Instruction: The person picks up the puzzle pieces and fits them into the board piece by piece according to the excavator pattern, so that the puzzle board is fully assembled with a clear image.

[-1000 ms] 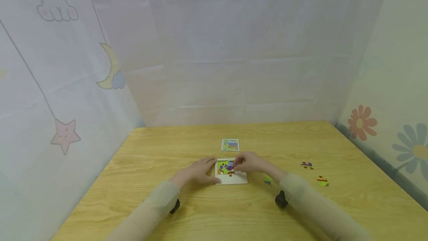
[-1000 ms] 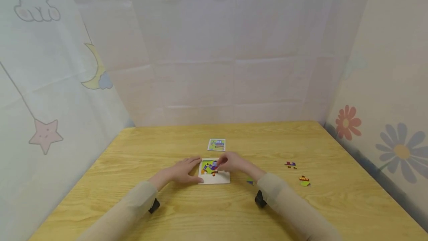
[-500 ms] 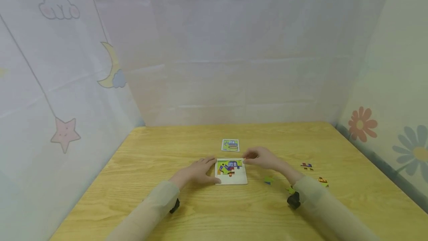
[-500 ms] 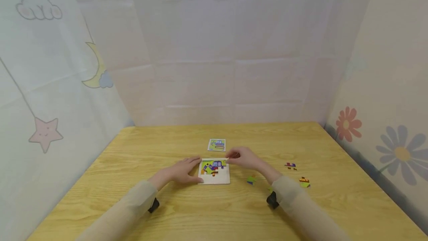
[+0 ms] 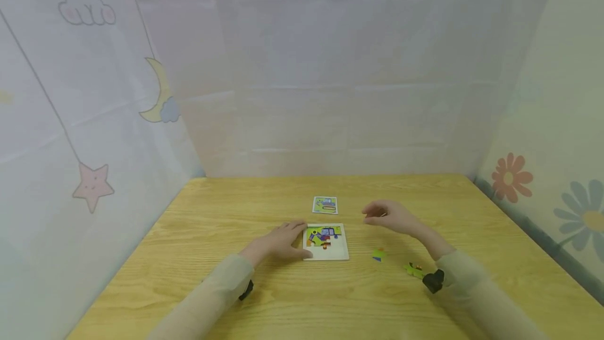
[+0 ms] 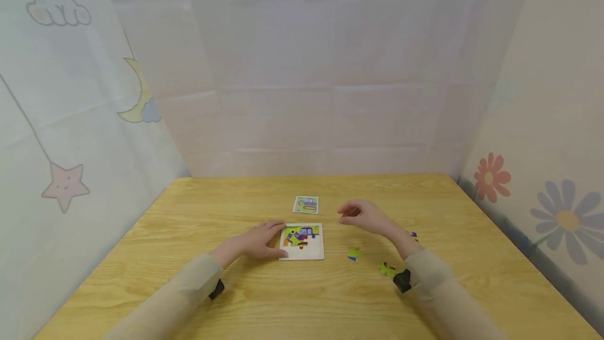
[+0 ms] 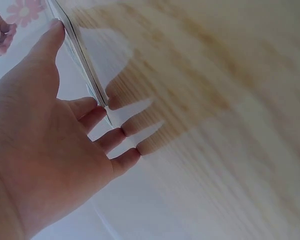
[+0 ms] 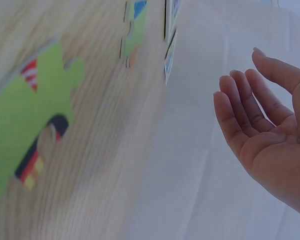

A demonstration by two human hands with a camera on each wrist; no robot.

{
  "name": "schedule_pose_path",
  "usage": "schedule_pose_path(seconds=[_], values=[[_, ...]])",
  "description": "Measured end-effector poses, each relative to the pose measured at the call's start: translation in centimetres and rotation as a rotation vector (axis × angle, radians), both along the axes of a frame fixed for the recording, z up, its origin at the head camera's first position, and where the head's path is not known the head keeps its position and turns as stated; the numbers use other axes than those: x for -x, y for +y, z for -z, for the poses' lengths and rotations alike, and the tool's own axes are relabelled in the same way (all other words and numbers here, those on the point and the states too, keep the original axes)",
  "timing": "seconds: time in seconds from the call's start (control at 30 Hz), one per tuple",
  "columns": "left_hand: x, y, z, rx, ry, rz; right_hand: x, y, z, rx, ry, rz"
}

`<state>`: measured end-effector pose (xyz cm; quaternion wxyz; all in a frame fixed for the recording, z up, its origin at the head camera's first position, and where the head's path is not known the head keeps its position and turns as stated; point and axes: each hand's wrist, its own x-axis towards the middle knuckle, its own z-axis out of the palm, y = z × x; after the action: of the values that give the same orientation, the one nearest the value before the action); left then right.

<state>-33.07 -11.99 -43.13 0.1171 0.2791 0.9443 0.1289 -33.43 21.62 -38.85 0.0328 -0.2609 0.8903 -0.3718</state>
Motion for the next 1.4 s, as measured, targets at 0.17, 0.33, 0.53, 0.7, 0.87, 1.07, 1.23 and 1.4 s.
schedule_pose_path(seconds=[0.17, 0.33, 0.53, 0.7, 0.87, 1.07, 1.23, 1.4], values=[[0.1, 0.0, 0.1, 0.006, 0.004, -0.001, 0.0, 1.6, -0.1, 0.005, 0.001, 0.025], [0.2, -0.1, 0.2, 0.004, 0.004, -0.004, -0.4, 3.2, -0.3, 0.010, 0.001, 0.041], [0.2, -0.1, 0.1, -0.004, 0.005, -0.002, -1.0, 5.0, -0.4, 0.005, 0.002, 0.085], [0.1, -0.1, -0.2, -0.008, 0.007, 0.001, -1.1, 6.7, 0.2, 0.002, 0.037, 0.144], [-0.1, -0.1, -0.4, -0.015, 0.008, 0.018, -1.5, 8.2, 0.4, -0.014, 0.035, 0.188], [-0.4, -0.1, -0.3, -0.037, -0.014, 0.019, -2.1, 9.9, 0.8, -0.039, 0.021, 0.189], [-0.5, 0.0, -0.5, -0.049, -0.028, 0.008, -2.4, 11.2, 1.1, -0.068, 0.037, 0.208], [-0.6, 0.0, -0.6, -0.050, -0.042, 0.002, -2.4, 12.1, 1.6, -0.070, 0.022, 0.229]])
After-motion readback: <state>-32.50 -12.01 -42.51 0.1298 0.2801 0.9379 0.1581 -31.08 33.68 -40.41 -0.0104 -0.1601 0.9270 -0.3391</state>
